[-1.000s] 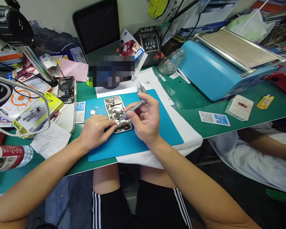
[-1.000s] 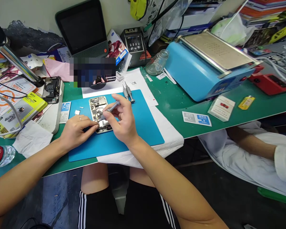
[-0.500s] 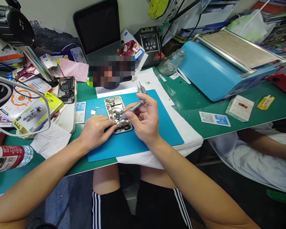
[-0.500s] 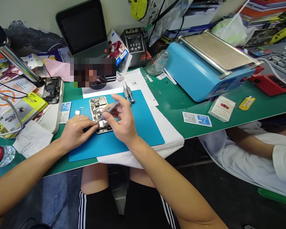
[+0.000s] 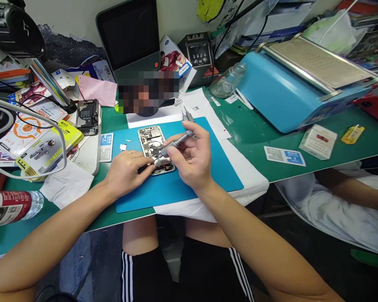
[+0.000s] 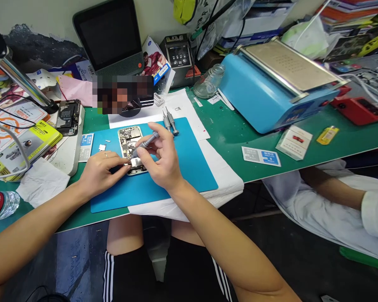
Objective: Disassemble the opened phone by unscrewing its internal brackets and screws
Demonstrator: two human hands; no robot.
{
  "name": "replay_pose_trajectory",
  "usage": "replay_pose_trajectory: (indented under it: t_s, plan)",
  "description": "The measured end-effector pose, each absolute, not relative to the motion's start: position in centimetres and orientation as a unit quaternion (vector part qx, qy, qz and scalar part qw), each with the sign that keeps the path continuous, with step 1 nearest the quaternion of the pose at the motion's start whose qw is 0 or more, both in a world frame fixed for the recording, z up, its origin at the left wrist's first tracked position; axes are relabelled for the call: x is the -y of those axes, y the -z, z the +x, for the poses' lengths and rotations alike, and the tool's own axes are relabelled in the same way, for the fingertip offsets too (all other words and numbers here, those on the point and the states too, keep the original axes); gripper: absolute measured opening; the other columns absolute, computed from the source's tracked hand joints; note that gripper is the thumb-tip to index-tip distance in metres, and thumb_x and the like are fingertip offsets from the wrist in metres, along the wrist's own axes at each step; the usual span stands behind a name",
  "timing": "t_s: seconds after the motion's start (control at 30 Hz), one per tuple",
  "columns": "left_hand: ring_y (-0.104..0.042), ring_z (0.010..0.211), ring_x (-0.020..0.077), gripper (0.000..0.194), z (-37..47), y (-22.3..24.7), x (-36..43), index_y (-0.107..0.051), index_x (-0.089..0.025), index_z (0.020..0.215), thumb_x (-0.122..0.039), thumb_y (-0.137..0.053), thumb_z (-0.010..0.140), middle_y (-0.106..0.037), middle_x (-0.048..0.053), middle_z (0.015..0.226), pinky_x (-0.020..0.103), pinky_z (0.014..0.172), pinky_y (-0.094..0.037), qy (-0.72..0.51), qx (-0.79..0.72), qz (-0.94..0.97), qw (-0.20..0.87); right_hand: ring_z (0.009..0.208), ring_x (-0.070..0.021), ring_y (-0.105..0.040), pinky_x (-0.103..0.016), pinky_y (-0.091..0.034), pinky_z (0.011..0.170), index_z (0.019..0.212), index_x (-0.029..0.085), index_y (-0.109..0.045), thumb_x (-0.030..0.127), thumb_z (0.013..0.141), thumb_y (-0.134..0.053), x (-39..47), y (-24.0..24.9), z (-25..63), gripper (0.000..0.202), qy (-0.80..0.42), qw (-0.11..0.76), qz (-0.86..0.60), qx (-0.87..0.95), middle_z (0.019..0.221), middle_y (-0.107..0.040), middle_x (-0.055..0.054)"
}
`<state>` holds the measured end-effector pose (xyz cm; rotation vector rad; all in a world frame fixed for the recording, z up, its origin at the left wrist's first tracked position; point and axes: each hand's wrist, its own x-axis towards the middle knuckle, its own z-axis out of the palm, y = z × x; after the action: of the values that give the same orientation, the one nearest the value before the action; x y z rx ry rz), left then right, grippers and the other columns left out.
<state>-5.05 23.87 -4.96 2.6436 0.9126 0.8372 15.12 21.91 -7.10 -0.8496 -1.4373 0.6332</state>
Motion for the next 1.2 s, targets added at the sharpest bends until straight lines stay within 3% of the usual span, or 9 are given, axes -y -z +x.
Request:
replay_pose_trajectory:
  t_s: [0.43,0.67,0.9,1.2]
  plan:
    - [-0.065,0.074,0.0166,0.018,-5.05,5.12,-23.79,-0.076,-0.017,0.100,-0.027,-0.061,0.100,-0.074,0.003,0.082,0.031,0.069,-0.047,-0.290,-0.318,0.895,0.113,0.070,-0.0156,-0.067,-0.031,-0.062,0.056,0.141,0.033,-0.042,0.036,0.099,-0.062,-21.94,6.84,15.20,0.046,-0.252,0.619,-0.400,0.628,0.097,-0.070,-0.002]
    - [-0.060,0.079,0.0204,0.015,-5.01,4.75,-23.72,-0.073,-0.019,0.099,-0.026,-0.059,0.098,-0.072,0.003,0.085,0.036,0.077,-0.045,-0.261,-0.354,0.892,0.104,0.067,-0.0159,-0.064,-0.032,-0.061,0.056,0.147,0.037,-0.032,0.037,0.101,-0.059,-22.32,7.15,15.40,0.053,-0.221,0.655,-0.388,0.610,0.097,-0.069,-0.003]
    - [-0.057,0.082,0.0209,0.013,-5.00,4.61,-23.82,-0.065,-0.020,0.091,-0.029,-0.061,0.098,-0.069,0.005,0.089,0.037,0.080,-0.042,-0.230,-0.379,0.888,0.121,0.071,-0.0156,-0.065,-0.030,-0.061,0.058,0.139,0.035,-0.040,0.034,0.100,-0.061,-22.37,7.21,15.23,0.044,-0.207,0.667,-0.377,0.608,0.094,-0.068,-0.001]
    - [-0.056,0.083,0.0210,0.013,-4.92,4.70,-23.93,-0.061,-0.020,0.086,-0.028,-0.066,0.095,-0.067,0.003,0.087,0.037,0.081,-0.042,-0.230,-0.376,0.889,0.127,0.076,-0.0159,-0.068,-0.028,-0.061,0.060,0.141,0.032,-0.045,0.027,0.099,-0.061,-21.88,7.04,15.10,0.045,-0.184,0.640,-0.355,0.656,0.095,-0.068,-0.002]
